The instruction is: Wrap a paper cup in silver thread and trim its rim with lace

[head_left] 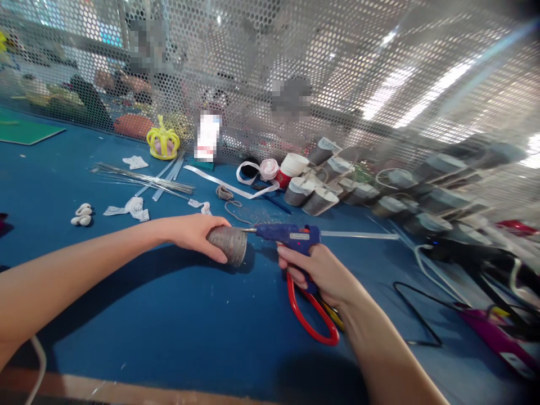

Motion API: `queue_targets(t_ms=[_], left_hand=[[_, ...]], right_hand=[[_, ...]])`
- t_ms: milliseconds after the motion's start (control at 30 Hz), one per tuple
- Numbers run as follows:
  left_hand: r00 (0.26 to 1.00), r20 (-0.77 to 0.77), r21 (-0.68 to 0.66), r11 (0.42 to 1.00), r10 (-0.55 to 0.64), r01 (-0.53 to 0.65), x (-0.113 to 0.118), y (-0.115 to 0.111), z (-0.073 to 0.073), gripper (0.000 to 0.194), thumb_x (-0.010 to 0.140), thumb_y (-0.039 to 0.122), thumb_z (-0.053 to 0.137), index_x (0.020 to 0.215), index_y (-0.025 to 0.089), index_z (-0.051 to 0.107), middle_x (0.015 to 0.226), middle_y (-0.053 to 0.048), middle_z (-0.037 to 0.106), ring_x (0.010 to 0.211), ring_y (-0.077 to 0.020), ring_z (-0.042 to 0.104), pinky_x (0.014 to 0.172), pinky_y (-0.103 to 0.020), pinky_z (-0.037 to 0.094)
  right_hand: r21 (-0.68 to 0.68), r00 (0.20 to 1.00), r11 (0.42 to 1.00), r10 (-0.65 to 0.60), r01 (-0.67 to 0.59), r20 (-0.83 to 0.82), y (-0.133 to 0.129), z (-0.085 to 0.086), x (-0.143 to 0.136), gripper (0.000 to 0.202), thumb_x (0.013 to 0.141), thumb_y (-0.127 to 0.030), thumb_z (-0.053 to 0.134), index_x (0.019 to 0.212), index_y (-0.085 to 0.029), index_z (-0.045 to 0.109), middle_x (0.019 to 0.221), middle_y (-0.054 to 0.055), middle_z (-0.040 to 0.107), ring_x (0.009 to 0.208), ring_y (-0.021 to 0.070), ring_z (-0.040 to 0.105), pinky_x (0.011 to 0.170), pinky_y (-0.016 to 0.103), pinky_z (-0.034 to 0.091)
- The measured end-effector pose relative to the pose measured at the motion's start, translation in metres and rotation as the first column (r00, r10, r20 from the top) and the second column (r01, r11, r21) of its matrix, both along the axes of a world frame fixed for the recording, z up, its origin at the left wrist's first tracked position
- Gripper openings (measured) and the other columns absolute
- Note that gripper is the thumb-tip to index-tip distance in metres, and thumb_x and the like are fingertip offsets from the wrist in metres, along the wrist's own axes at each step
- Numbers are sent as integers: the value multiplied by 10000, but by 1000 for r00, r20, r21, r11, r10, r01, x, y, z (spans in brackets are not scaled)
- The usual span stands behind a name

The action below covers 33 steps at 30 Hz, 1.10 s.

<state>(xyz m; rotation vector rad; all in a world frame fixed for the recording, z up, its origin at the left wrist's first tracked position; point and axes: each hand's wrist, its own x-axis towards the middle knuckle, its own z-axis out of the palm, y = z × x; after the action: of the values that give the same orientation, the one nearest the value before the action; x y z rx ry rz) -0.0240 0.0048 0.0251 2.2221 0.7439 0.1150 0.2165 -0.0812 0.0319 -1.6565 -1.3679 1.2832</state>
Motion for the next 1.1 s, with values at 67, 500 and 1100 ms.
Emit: queue_targets(t_ms=[67, 500, 1100], left_hand=[[1000, -1, -2, 1000, 3, -3, 0, 0, 0, 592, 634, 470, 649, 1132, 193, 487, 1038, -34, 601, 890, -192, 564, 715, -242, 401], [1000, 9, -7, 1000, -7, 7, 0, 3, -1, 565, 651, 481, 633, 1110, 179, 502, 1032, -37, 601, 896, -194, 558, 716, -249, 406], [1000, 4, -5, 1000, -19, 19, -1, 4, -2, 560, 664, 495, 616, 1116, 189, 491, 1044, -35, 592, 912, -189, 550, 721, -246, 397]], right_hand=[[2, 1000, 1000, -4, 4, -4, -1, 0, -1, 332, 726, -418, 613, 548, -144, 548, 319, -66, 406, 303, 42, 340, 362, 193, 232], [-72, 996, 995, 74, -70, 46, -5, 6, 1, 327, 701, -416, 639, 539, -143, 563, 321, -66, 409, 302, 38, 329, 346, 181, 239], [-58, 996, 996, 75, -72, 50, -4, 8, 2, 332, 707, -415, 631, 531, -147, 544, 318, -66, 409, 306, 44, 336, 358, 191, 241]])
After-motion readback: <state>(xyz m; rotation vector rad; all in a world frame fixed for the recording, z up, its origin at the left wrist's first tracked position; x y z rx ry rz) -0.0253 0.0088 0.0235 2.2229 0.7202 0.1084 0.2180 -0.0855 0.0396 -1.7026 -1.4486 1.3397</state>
